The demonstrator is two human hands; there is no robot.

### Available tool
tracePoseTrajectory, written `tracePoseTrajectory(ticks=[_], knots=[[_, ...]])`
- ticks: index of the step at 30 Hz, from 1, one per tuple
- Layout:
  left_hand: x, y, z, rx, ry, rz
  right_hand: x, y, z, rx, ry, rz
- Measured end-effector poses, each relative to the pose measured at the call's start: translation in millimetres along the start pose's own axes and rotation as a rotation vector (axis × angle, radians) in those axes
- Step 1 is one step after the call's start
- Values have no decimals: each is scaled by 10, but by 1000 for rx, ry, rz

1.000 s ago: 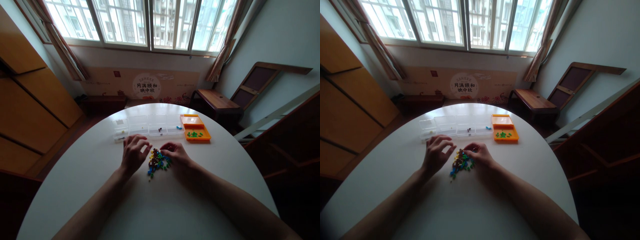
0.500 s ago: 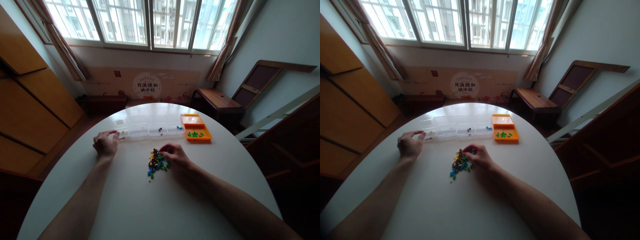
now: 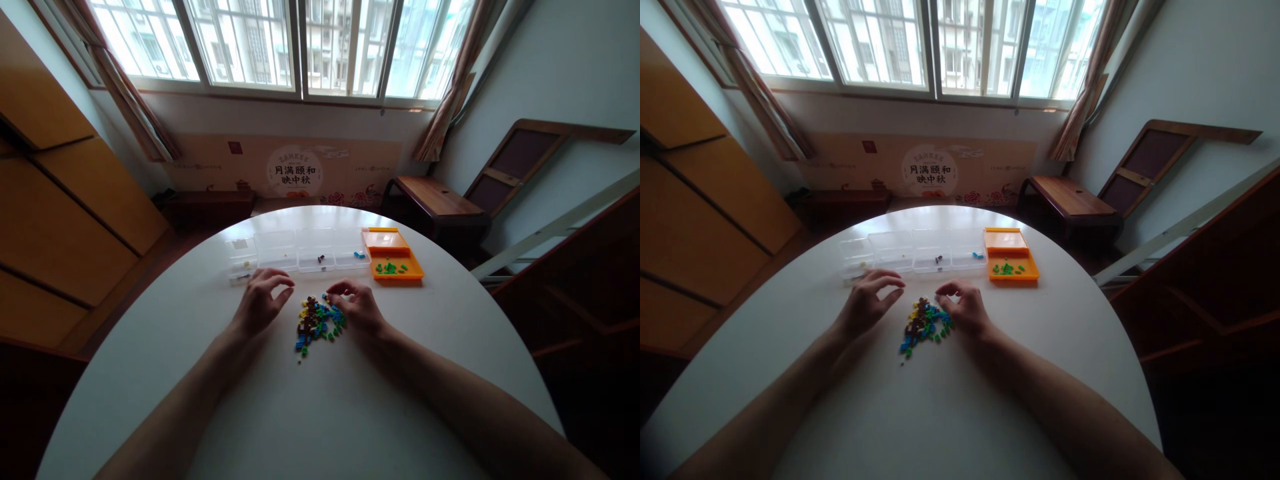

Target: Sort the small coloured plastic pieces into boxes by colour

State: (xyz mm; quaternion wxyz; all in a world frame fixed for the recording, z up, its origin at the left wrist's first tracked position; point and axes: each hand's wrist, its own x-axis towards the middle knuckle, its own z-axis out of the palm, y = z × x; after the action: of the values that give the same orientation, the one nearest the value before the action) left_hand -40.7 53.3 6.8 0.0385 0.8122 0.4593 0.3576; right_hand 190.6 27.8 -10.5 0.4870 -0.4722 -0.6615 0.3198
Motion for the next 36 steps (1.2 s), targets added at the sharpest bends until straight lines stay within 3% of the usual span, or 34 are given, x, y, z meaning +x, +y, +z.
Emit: tracePoseTrajectory(ticks=[2,5,21,27,36], knots=[[-31,80,60,-22,-121,52,-9,-14,-5,-35,-4,-26],[-68,127,103,1,-194,63,-18,-22,-8,-59,-7,-32],[-81,135,85,47,-204,103,-16,-8,-2,-101,-7,-47],[-72,196,100,20,-121,156,-20,-27,-5,-128,-9,-71],[-58,469,104,9,11,281,-57,-89,-2,-177,-133,-203]])
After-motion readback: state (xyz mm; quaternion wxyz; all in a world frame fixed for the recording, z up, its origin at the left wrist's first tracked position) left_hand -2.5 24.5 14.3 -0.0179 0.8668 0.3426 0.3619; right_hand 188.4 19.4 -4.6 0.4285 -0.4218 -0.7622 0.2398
